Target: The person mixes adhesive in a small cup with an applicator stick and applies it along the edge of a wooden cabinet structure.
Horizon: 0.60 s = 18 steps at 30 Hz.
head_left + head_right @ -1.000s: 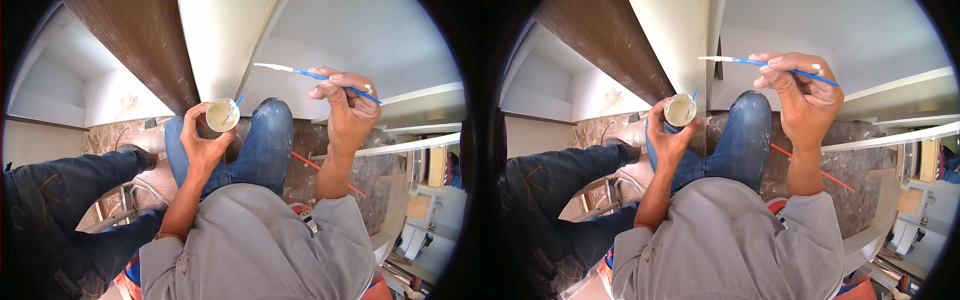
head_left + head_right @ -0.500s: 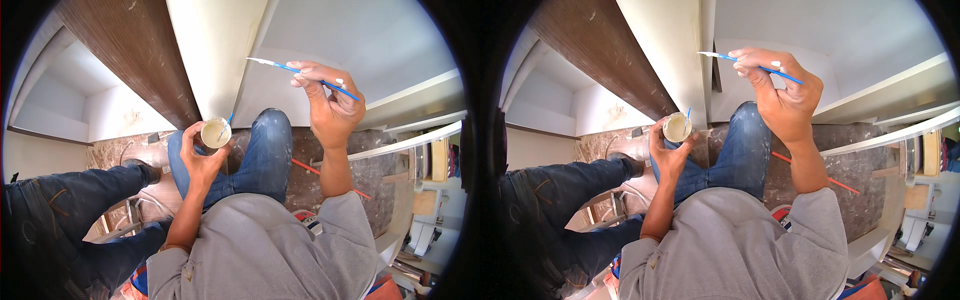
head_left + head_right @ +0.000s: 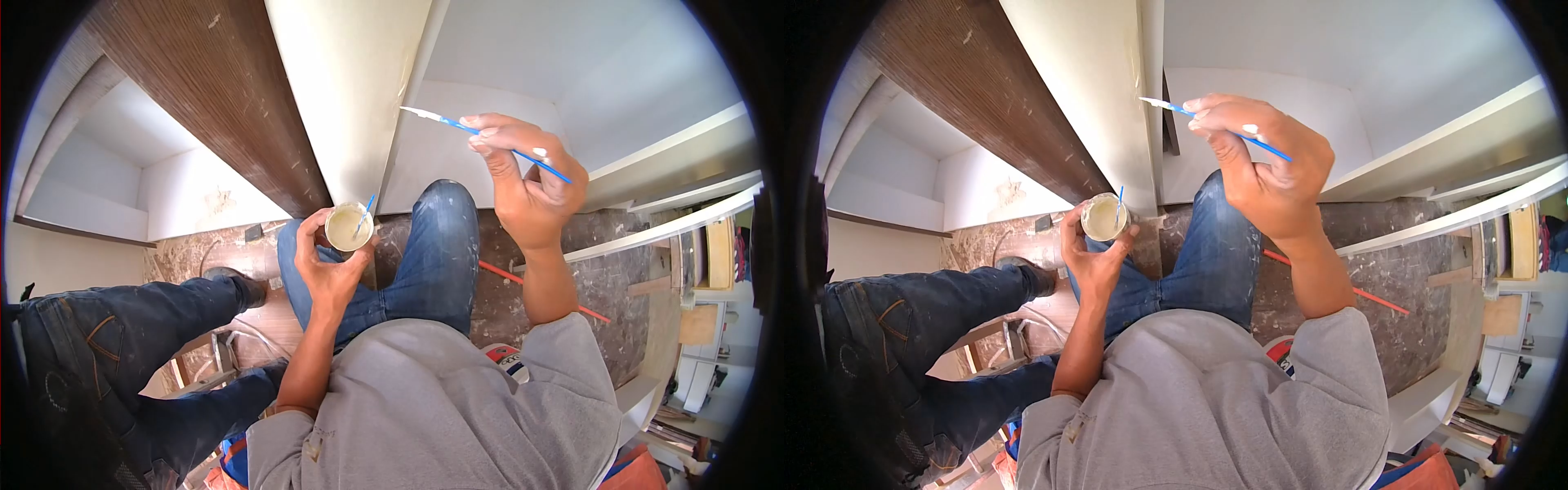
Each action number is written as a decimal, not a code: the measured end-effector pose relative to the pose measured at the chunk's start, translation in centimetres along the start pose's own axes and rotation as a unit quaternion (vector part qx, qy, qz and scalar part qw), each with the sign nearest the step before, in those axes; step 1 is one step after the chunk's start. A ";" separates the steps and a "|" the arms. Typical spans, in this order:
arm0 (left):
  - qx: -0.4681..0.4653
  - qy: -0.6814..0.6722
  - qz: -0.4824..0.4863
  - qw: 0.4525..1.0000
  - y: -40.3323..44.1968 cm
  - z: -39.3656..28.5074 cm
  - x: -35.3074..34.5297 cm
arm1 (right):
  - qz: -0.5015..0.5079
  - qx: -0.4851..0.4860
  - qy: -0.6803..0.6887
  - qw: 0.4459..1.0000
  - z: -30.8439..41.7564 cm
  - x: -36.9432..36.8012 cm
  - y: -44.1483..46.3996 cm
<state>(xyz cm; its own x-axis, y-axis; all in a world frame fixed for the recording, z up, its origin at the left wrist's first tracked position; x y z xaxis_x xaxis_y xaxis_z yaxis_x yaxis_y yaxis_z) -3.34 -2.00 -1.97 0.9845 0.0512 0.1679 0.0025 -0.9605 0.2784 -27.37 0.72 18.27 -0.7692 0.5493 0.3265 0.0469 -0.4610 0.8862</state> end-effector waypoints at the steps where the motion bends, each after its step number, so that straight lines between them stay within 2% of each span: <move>1: 0.004 -0.004 0.000 1.000 -0.1 0.0 0.0 | -0.001 0.004 -0.006 1.000 0.0 0.0 0.1; 3: 0.011 -0.010 0.001 1.000 -0.1 0.0 -0.1 | -0.003 0.011 -0.017 1.000 -0.1 -0.1 0.4; 6: -0.056 0.003 -0.040 0.998 0.1 -0.8 0.1 | -0.028 0.014 -0.012 0.999 0.2 0.2 1.1; 12: -0.053 -0.009 -0.037 0.998 0.1 -0.7 0.2 | -0.093 0.024 0.008 0.995 0.6 0.7 0.9; 18: -0.048 -0.018 -0.042 0.998 0.0 -0.3 0.2 | -0.024 0.003 -0.011 1.000 -0.2 -0.2 -0.2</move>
Point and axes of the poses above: each hand's wrist, its own y-axis towards the middle knuckle, its own x-axis out of the back of the hand, z = x × y, the point moved 6 cm from there along y, towards the middle knuckle, and after that the axes turned 3 degrees about x, right-handed, at the moved point
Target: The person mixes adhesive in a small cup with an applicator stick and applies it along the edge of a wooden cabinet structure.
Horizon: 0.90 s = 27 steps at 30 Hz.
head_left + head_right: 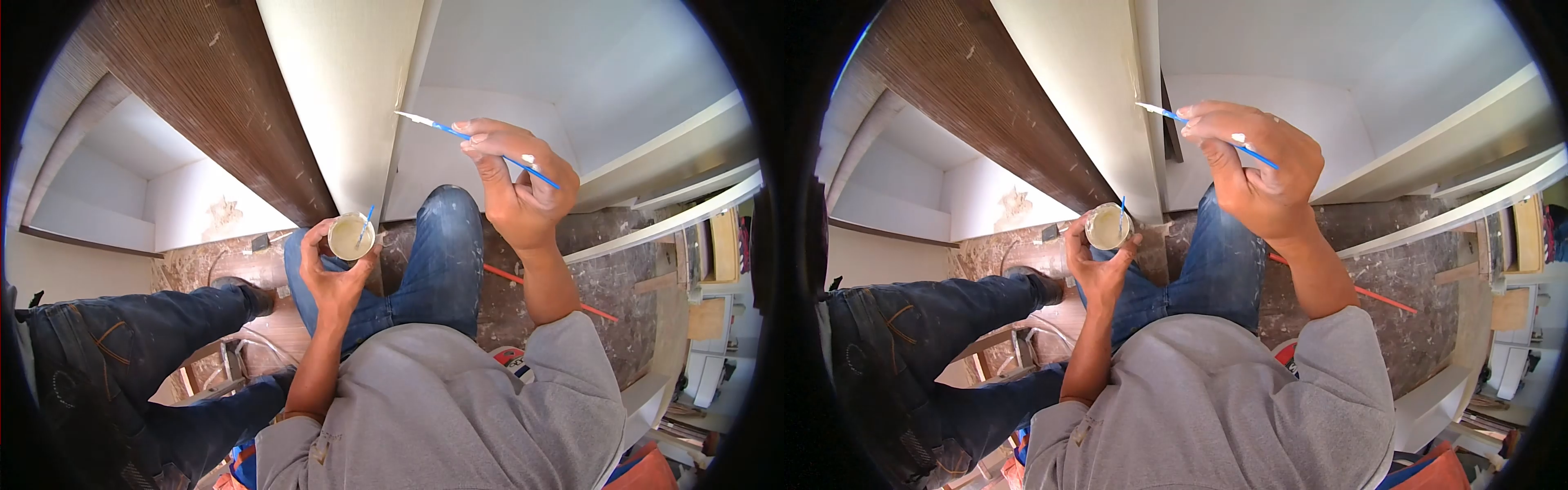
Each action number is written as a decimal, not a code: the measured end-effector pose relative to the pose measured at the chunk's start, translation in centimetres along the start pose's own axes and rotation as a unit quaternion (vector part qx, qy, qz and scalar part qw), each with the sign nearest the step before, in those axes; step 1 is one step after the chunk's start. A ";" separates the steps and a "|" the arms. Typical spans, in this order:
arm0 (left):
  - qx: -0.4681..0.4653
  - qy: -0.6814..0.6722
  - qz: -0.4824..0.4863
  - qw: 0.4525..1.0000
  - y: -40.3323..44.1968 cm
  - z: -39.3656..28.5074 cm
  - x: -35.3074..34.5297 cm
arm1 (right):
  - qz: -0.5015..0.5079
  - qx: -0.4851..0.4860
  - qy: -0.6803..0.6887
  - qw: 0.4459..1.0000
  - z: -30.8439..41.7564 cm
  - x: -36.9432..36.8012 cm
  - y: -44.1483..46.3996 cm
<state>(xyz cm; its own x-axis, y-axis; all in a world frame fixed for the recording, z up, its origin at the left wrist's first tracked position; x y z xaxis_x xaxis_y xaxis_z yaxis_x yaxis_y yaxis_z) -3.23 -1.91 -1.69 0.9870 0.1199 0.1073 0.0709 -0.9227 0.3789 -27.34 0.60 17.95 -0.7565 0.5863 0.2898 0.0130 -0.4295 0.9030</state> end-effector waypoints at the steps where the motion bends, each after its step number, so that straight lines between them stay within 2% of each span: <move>1: -0.001 0.002 0.001 1.000 0.0 0.0 0.0 | -0.005 0.006 -0.004 1.000 -0.1 0.0 0.1; 6: -0.003 0.000 0.002 1.000 -0.1 -0.2 0.0 | -0.048 0.044 -0.014 0.998 0.4 0.5 1.5; 9: -0.007 0.013 0.002 1.000 -0.1 -0.1 0.1 | -0.071 0.033 0.004 0.997 0.7 0.9 1.7; 18: 0.002 -0.008 0.004 1.000 -0.2 0.1 0.2 | -0.005 0.007 -0.019 1.000 0.0 -0.3 -0.1; 21: 0.006 0.010 0.012 1.000 -0.1 0.0 0.2 | -0.041 0.023 -0.006 0.999 -0.1 -0.2 0.6; 24: 0.079 -0.008 0.039 0.996 -0.4 0.0 0.2 | -0.053 0.028 -0.031 0.998 0.7 0.3 1.4; 27: 0.011 0.006 0.012 1.000 -0.2 -0.1 0.4 | -0.077 0.024 -0.002 0.997 0.7 0.5 1.0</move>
Point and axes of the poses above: each hand's wrist, its own y-axis towards the middle knuckle, its own x-axis out of the back of the hand, z = x × y, the point moved 6 cm from there along y, towards the middle knuckle, and after that the axes turned 3 degrees about x, right-handed, at the moved point
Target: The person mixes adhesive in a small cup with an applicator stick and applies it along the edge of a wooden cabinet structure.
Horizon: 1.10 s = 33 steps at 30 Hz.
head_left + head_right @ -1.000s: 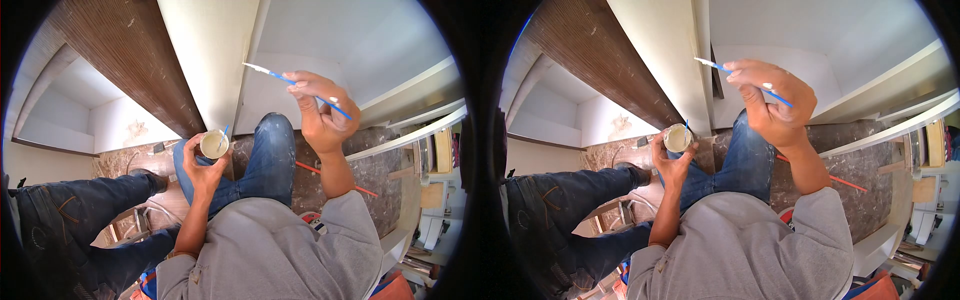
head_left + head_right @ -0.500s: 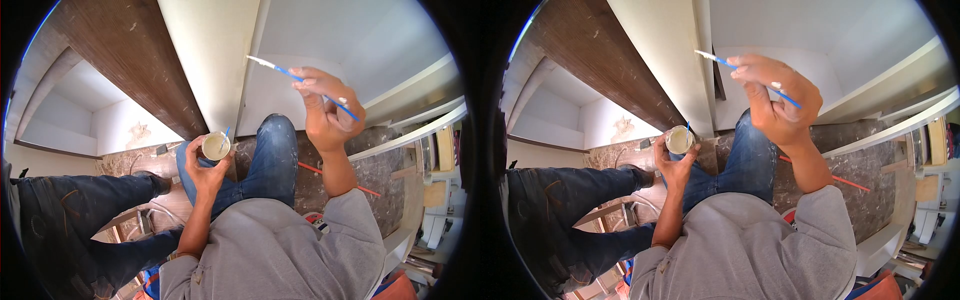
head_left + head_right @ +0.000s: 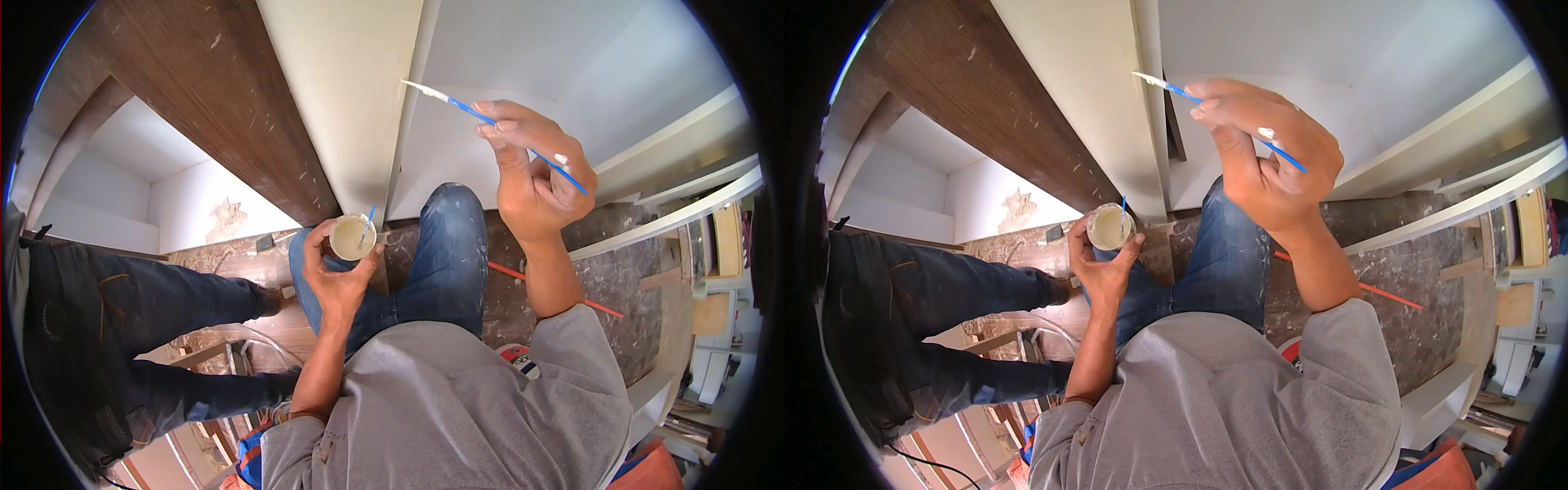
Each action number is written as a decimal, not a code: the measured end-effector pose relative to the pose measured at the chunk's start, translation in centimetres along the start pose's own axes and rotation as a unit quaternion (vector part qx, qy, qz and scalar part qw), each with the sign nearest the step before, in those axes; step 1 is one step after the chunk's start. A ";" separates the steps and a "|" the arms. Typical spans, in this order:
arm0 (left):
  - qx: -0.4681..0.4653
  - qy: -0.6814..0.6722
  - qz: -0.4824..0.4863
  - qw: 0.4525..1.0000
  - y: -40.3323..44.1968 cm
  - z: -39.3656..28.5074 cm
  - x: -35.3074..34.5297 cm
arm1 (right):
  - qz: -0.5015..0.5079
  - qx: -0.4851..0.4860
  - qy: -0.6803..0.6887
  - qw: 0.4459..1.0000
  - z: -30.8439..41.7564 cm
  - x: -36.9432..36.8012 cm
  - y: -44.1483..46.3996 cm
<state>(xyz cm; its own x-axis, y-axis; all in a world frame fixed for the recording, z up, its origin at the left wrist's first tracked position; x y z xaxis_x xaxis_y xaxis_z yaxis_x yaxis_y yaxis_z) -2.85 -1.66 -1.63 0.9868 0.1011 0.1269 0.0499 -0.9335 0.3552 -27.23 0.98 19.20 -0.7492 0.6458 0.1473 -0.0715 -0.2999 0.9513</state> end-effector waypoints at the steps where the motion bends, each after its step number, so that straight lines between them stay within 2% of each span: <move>1: 0.001 0.003 -0.001 1.000 0.0 0.1 0.1 | 0.010 0.003 0.006 1.000 -0.1 0.0 -0.3; 6: 0.011 0.007 -0.003 1.000 -0.3 0.7 0.1 | 0.064 -0.002 -0.002 0.998 -0.5 -1.0 -1.9; 9: 0.060 -0.011 0.021 0.998 -0.5 0.8 0.0 | 0.052 0.028 -0.002 0.998 -1.2 -1.3 -1.9; 12: 0.009 0.005 -0.002 1.000 -0.2 0.7 0.1 | 0.042 0.044 -0.023 0.998 -1.1 -1.2 -1.1; 15: 0.010 -0.008 0.000 1.000 -0.2 0.8 0.2 | 0.017 0.071 -0.033 0.997 -0.7 -0.7 -0.8; 18: 0.013 -0.001 0.000 1.000 -0.2 0.8 0.4 | -0.007 0.047 0.003 0.999 -0.5 -0.4 -1.4; 21: 0.011 0.009 0.003 1.000 -0.2 1.2 0.4 | 0.059 0.035 -0.017 0.997 -0.6 -1.0 -2.3; 24: 0.005 0.012 0.002 1.000 -0.2 0.8 0.3 | 0.067 0.046 -0.032 0.996 -0.9 -1.4 -2.3; 33: 0.005 0.005 0.004 1.000 -0.2 0.6 0.4 | 0.000 0.065 -0.013 0.998 -0.2 -0.6 -1.2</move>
Point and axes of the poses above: each hand's wrist, its own y-axis towards the middle knuckle, its own x-axis out of the back of the hand, z = x × y, the point moved 6 cm from there along y, towards the middle knuckle, and after that the axes turned 3 degrees about x, right-handed, at the moved point
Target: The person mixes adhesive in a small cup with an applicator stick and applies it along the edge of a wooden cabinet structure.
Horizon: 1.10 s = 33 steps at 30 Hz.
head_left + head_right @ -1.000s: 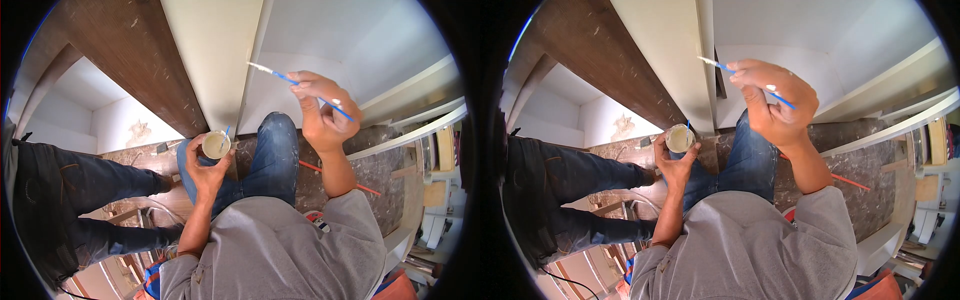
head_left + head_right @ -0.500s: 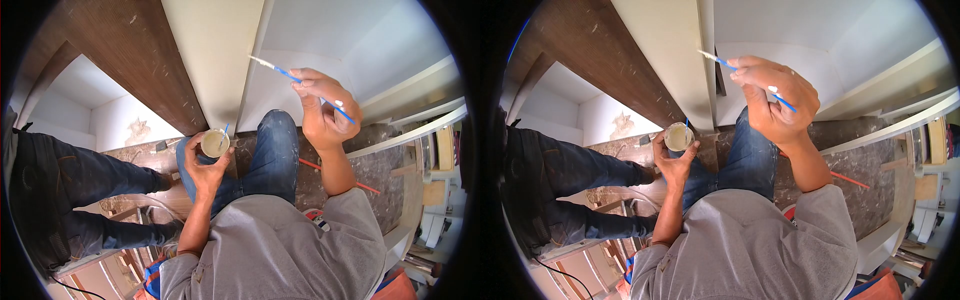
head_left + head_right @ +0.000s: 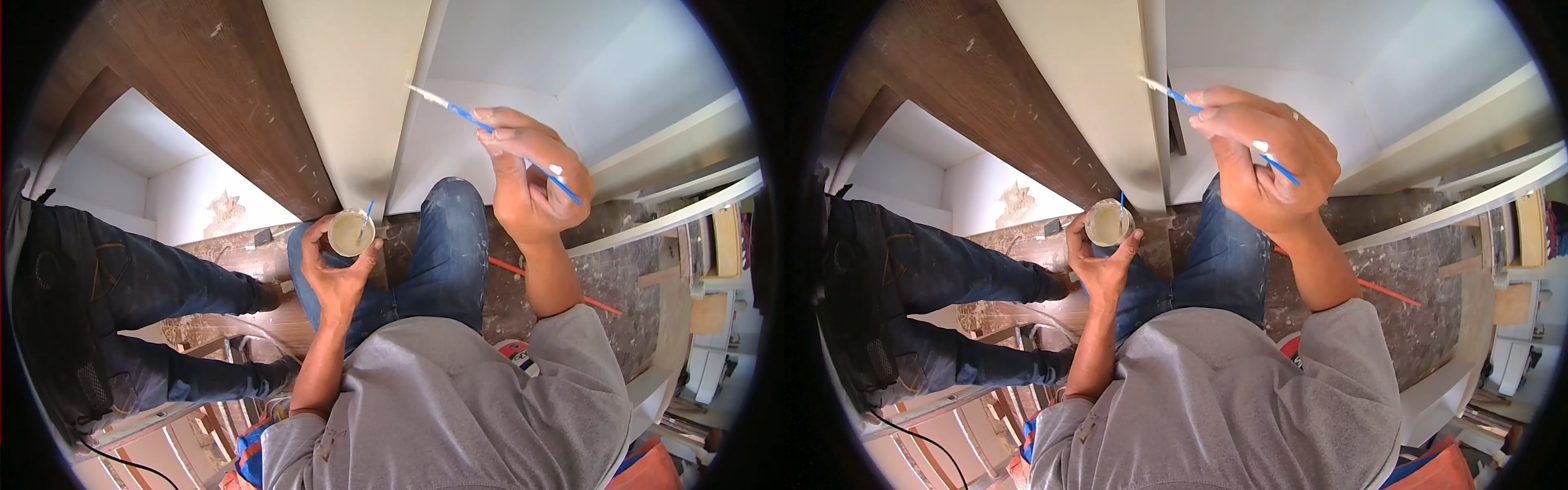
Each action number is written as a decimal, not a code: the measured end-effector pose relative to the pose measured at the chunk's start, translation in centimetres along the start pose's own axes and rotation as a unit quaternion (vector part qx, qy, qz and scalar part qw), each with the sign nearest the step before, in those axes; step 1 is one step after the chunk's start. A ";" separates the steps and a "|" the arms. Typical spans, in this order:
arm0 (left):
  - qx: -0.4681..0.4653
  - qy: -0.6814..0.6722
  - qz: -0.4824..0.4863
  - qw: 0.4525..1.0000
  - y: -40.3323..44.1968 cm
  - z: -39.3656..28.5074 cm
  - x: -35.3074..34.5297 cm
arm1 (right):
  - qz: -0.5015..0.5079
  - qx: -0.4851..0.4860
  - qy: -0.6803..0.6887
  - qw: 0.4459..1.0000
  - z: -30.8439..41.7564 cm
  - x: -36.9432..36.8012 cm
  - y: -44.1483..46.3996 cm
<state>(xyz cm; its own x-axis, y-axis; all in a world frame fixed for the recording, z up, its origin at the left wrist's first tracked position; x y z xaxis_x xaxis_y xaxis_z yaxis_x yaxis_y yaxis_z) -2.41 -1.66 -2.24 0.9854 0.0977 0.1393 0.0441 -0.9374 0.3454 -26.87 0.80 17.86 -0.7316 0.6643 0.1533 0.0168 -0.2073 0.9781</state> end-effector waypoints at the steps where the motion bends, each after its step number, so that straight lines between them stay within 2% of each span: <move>1: 0.000 0.001 -0.001 1.000 0.0 0.1 0.1 | 0.009 -0.004 0.001 1.000 0.1 0.0 -0.2; 3: -0.001 0.002 -0.003 1.000 0.0 0.4 0.1 | 0.060 -0.011 -0.013 0.998 0.2 -0.2 -0.5; 6: 0.002 0.003 -0.003 1.000 -0.2 0.3 0.0 | 0.063 -0.019 -0.013 0.998 -0.1 -0.4 -0.5; 9: 0.053 -0.017 0.014 0.998 -0.3 0.2 -0.2 | 0.038 0.004 -0.016 0.999 -0.5 -0.5 0.2; 12: -0.001 0.007 -0.003 1.000 -0.2 0.1 -0.1 | 0.015 0.027 -0.016 0.999 -0.3 -0.2 1.2; 14: -0.001 -0.001 -0.005 1.000 -0.2 0.1 0.0 | -0.002 0.030 -0.013 0.999 0.1 0.1 1.2; 18: 0.001 -0.004 -0.012 1.000 -0.4 0.0 0.2 | 0.045 -0.010 -0.005 0.999 0.8 0.3 0.3; 24: 0.000 0.004 -0.008 1.000 -0.2 0.2 0.1 | 0.072 -0.014 -0.034 0.997 0.0 -0.8 -0.6; 29: -0.005 0.009 -0.010 1.000 -0.2 0.0 0.0 | 0.029 0.038 -0.047 0.998 0.0 -0.2 0.2; 33: -0.012 0.018 -0.011 1.000 -0.2 0.1 0.2 | 0.034 0.007 -0.035 0.999 0.7 0.0 -0.3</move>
<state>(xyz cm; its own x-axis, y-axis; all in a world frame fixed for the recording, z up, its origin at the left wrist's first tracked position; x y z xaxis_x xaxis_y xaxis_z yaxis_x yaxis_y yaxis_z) -2.22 -1.53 -2.37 0.9775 0.1304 0.1657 0.0609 -0.9270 0.3700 -26.41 1.36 17.64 -0.6796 0.6970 0.2287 0.0755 -0.2436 0.9669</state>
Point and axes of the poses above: each hand's wrist, its own y-axis towards the middle knuckle, its own x-axis out of the back of the hand, z = x × y, the point moved 6 cm from there along y, towards the middle knuckle, and after that the axes turned 3 degrees about x, right-handed, at the moved point
